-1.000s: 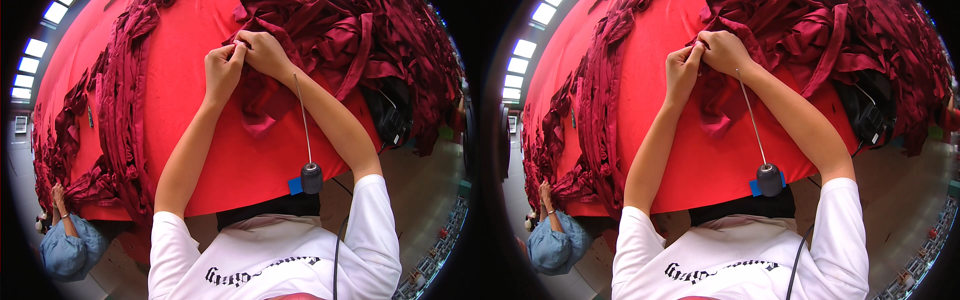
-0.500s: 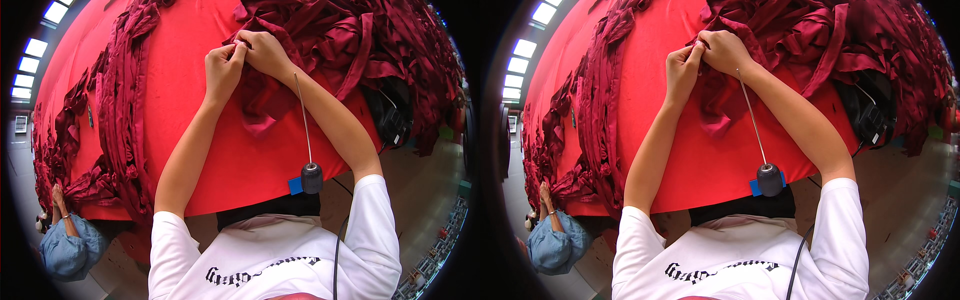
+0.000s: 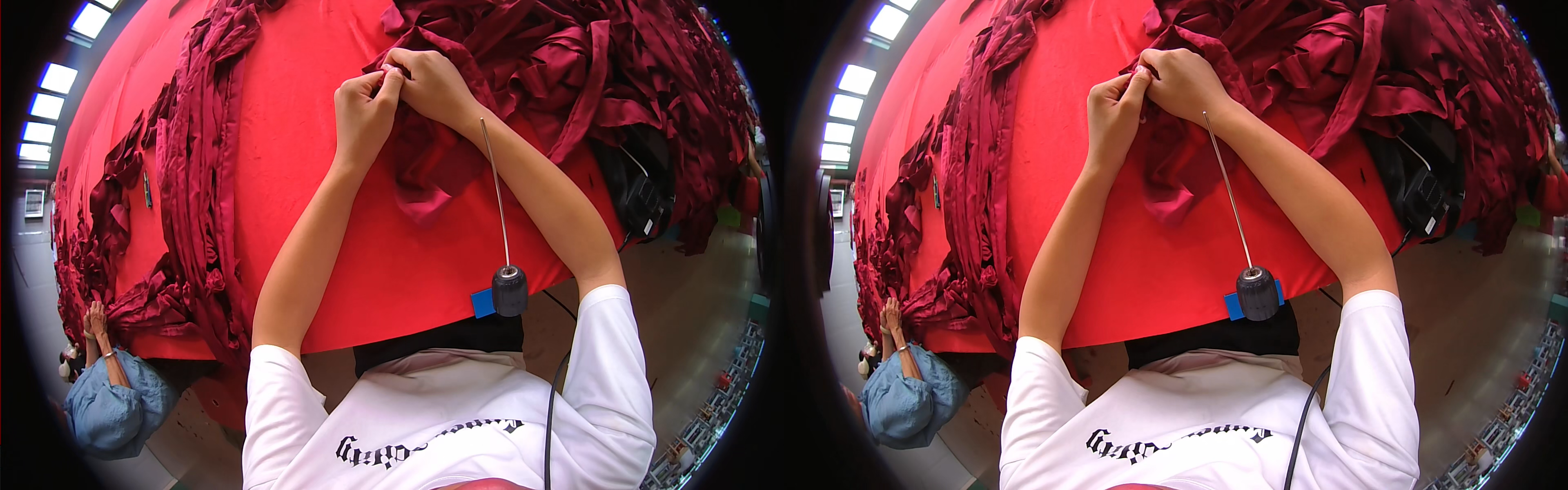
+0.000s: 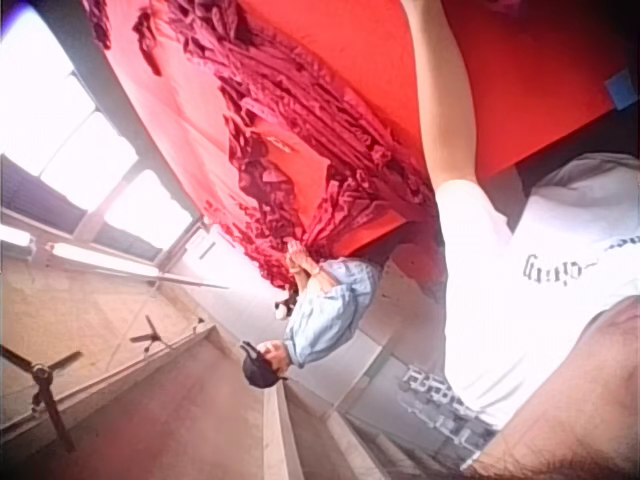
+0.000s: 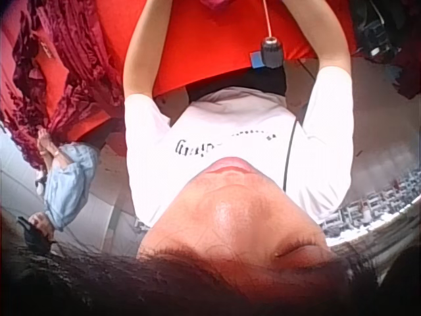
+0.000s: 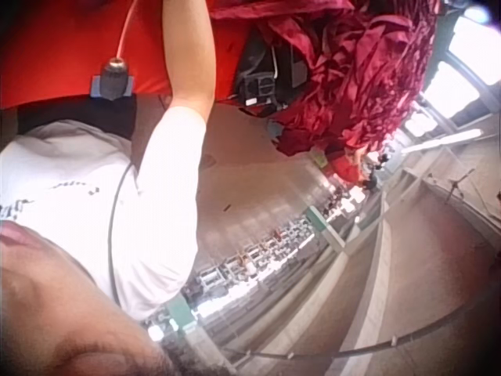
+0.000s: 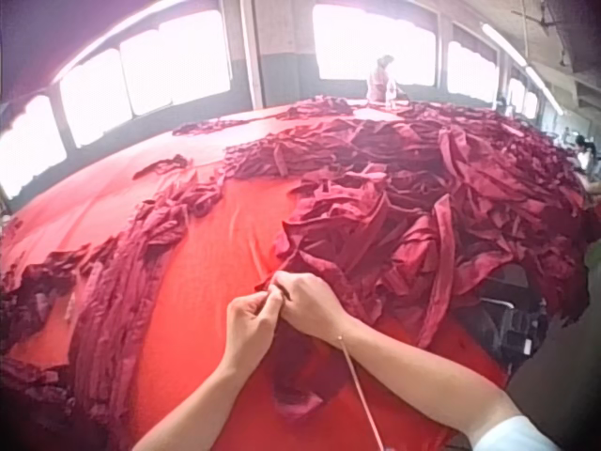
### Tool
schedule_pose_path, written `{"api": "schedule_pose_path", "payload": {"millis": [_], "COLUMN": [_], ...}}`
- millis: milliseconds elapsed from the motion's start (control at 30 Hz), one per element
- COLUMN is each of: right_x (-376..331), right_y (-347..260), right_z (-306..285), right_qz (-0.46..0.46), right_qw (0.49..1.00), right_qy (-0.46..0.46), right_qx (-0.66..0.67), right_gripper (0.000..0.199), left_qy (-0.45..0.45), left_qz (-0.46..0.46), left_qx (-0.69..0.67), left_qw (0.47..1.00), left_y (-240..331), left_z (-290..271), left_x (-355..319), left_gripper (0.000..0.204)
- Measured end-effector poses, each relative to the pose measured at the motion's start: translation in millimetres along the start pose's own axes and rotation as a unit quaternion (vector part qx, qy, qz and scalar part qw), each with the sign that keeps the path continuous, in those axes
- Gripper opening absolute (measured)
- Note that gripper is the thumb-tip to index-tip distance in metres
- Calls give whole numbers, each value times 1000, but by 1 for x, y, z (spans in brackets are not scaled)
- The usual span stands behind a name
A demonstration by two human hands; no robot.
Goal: Sort and arrange long strips of red fabric on a large factory work table.
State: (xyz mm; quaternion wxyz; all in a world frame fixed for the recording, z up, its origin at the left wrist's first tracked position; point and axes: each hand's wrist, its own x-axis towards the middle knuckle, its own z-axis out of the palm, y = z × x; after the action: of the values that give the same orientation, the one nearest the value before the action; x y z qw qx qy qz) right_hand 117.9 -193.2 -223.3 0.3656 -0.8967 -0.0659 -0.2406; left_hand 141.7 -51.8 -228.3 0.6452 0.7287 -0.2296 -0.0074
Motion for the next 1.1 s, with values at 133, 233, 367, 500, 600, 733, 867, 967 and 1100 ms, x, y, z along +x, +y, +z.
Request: {"api": "schedule_pose_path", "payload": {"millis": [133,233,367,500,600,733,867,967,1100], "right_x": [0,1,1,0,0,0,0,1,1], "right_y": [1,2,2,2,2,2,1,2,0], "right_z": [1,1,1,1,1,1,1,0,-1], "right_qz": [-4,-10,-13,-16,-14,-15,-11,-18,17], "right_qw": [1000,1000,1000,1000,1000,1000,1000,1000,1000], "right_qy": [6,5,7,9,9,7,4,10,-16], "right_qx": [0,-2,0,0,0,-2,2,-1,-6], "right_gripper": [18,18,17,17,17,17,17,17,25], "left_qy": [3,0,1,-4,-5,-3,-1,0,-3], "left_qz": [-1,-2,3,3,2,6,6,1,1], "left_qx": [2,-2,-1,3,5,1,5,4,8], "left_qw": [1000,1000,1000,1000,1000,1000,1000,1000,1000], "left_y": [0,2,3,2,1,0,0,2,1], "left_z": [1,0,0,1,0,0,0,1,0], "left_x": [-1,0,0,0,0,0,0,0,0], "left_gripper": [33,34,35,36,36,36,36,37,37]}}
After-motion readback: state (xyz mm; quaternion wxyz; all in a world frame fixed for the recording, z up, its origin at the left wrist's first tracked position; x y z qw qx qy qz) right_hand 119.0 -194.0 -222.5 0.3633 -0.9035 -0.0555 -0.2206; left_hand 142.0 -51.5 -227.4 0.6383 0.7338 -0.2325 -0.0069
